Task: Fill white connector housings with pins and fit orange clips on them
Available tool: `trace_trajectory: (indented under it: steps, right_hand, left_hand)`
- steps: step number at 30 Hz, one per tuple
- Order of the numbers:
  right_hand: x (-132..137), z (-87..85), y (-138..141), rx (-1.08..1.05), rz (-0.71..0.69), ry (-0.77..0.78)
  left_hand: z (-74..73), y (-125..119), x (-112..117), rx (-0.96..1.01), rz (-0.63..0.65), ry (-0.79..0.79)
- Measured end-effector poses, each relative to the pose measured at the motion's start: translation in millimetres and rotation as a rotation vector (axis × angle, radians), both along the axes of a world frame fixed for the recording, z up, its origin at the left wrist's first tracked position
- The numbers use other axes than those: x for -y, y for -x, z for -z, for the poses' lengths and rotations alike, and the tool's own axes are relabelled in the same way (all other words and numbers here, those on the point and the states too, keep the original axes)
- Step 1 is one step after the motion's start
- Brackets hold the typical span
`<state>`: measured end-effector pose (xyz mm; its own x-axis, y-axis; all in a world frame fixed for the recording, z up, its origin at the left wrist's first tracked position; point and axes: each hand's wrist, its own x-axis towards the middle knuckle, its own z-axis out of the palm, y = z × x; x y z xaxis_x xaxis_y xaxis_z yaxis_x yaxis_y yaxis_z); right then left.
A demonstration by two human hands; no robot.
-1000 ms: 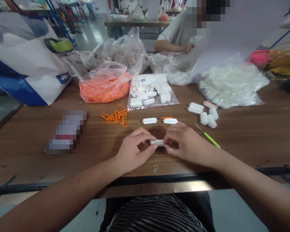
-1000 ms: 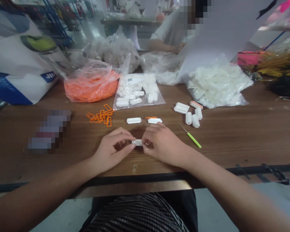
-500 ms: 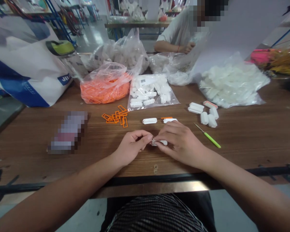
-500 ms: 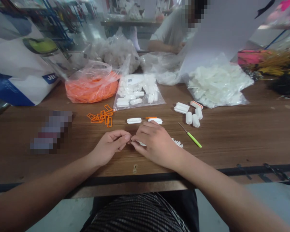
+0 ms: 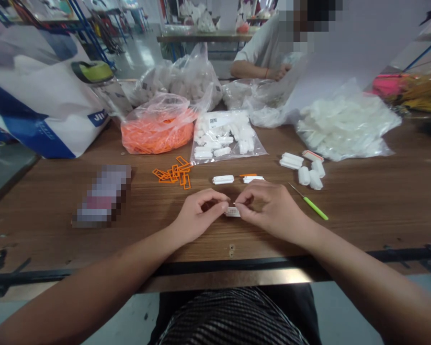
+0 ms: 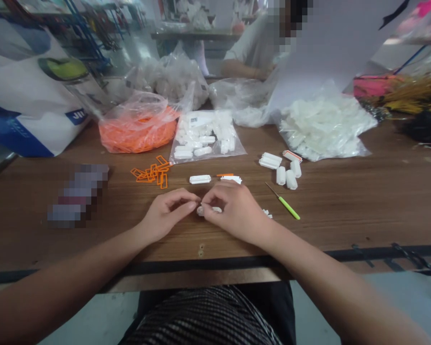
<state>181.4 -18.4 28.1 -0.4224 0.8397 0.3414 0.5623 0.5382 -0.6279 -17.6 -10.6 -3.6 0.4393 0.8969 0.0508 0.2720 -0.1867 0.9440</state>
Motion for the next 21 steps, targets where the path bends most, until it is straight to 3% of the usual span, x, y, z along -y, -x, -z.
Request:
trace_trajectory:
  steps: [2,5,16,21]
  right_hand:
    - [-4,1.5,-4,0.090,-0.010,0.131]
    - [-9,6.6,-5,0.238,-0.061,0.140]
    - [-13,10.8,3,0.373,-0.179,0.006]
    - [-13,7.4,5,0.552,-0.223,-0.107]
  left_hand:
    - [0.9,0,0,-0.155,0.035,-0.233]
    - [5.7,-2,0,-0.364,0.091,-0.395]
    - [17.7,-4,-2,-0.455,0.109,-0.464]
    - [19.1,-5,-3,-0.458,0.087,-0.461]
